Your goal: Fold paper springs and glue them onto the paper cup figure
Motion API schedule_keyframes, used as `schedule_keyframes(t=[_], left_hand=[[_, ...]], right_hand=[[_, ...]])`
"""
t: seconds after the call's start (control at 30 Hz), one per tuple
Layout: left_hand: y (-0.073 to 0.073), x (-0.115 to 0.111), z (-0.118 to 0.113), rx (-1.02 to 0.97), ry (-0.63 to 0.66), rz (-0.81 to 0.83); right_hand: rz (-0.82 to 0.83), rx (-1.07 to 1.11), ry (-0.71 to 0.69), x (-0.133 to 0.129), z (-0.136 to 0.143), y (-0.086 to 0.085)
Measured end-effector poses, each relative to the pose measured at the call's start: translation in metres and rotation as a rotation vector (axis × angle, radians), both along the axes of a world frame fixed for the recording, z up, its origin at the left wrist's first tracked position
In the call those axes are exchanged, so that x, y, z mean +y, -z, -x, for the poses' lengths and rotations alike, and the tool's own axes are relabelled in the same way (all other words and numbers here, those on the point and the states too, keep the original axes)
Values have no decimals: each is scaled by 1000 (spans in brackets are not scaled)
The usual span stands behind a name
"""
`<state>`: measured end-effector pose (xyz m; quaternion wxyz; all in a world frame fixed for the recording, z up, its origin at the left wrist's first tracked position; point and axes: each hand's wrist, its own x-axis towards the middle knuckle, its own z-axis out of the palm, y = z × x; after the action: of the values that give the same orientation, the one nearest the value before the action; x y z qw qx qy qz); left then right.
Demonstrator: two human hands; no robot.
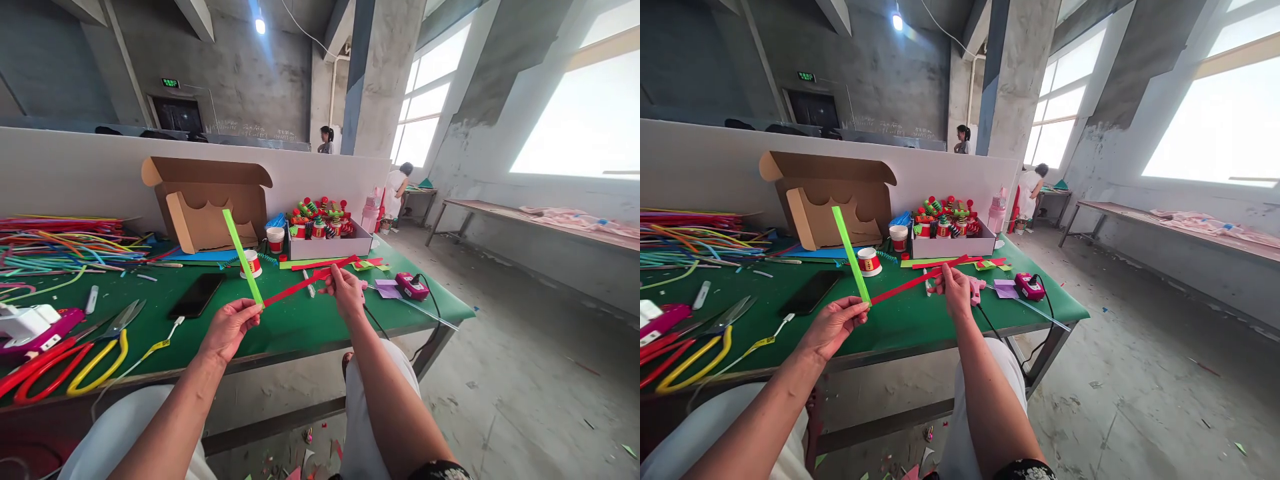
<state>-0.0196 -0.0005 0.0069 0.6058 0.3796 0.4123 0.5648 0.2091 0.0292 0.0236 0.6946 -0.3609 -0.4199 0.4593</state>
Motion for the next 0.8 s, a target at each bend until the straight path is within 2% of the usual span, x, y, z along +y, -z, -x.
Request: schedule_keyframes(t=[0.17, 0.3, 0.33, 0.37, 0.4, 0.53, 0.6, 0.67, 0.8], left_hand=[[-2, 3, 8, 42, 23, 6], [-8, 5, 14, 19, 4, 1], [-9, 6, 14, -2, 4, 1], [-10, 6, 13, -25, 11, 0], [-10, 5, 11, -47, 28, 1], [-8, 0, -1, -96, 111, 17], [-7, -3, -5, -95, 129, 20], [-6, -5, -7, -75, 118, 12], [-6, -5, -6, -12, 54, -39]], right_hand=[[-23, 46, 181, 3, -27, -6], [-36, 268, 433, 7, -45, -9], [-39, 301, 448, 8, -43, -8], [-24, 298, 402, 8, -36, -5], [16, 255, 296, 7, -26, -2], [188, 113, -285, -8, 37, 21], [213, 121, -470, -18, 63, 30], [229, 165, -556, -26, 77, 36], [253, 211, -583, -32, 83, 40]])
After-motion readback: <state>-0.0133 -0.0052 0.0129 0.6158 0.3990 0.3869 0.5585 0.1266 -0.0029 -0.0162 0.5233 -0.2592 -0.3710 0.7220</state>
